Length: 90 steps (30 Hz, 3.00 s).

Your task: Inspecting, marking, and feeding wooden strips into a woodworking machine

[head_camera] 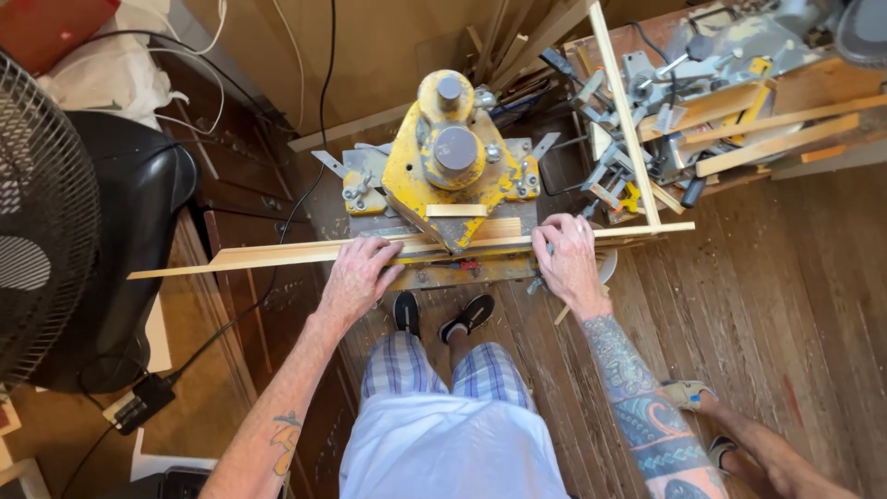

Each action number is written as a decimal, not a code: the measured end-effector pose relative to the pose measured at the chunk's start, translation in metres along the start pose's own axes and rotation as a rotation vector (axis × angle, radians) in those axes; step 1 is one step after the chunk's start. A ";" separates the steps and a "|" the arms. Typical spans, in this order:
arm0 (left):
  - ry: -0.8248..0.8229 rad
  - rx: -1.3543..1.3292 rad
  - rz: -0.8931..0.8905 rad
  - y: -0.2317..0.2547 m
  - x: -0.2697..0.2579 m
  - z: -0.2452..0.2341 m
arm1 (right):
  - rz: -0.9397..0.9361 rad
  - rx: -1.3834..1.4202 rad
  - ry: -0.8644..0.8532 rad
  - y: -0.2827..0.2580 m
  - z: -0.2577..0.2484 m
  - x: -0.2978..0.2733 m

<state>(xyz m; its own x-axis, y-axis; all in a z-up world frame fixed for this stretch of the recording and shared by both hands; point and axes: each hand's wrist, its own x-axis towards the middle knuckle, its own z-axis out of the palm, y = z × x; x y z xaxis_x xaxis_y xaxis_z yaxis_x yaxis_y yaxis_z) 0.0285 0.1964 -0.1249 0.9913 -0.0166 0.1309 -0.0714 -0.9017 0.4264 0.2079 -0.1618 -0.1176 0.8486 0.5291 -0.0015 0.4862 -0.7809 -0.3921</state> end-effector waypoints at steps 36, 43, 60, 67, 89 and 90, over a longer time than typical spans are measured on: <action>0.362 -0.023 0.076 -0.009 -0.005 0.034 | -0.004 0.136 0.513 -0.055 0.053 -0.001; 0.351 -0.029 0.048 -0.008 -0.003 0.032 | -0.014 0.107 0.502 -0.055 0.052 0.001; 0.340 -0.029 0.047 -0.007 -0.005 0.031 | -0.062 0.059 0.523 -0.049 0.057 -0.001; 0.300 -0.018 0.042 -0.007 -0.010 0.027 | -0.043 0.052 0.507 -0.052 0.058 -0.006; 0.352 -0.016 0.024 -0.009 -0.011 0.040 | -0.054 0.020 0.517 -0.048 0.060 -0.002; 0.358 -0.025 0.018 -0.009 -0.010 0.043 | -0.051 0.008 0.515 -0.048 0.058 -0.002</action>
<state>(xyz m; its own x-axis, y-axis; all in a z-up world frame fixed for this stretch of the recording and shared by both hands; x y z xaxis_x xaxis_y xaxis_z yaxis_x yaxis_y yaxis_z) 0.0237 0.1863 -0.1688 0.8882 0.1240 0.4424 -0.0957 -0.8918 0.4422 0.1710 -0.1057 -0.1523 0.8172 0.3329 0.4705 0.5300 -0.7547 -0.3866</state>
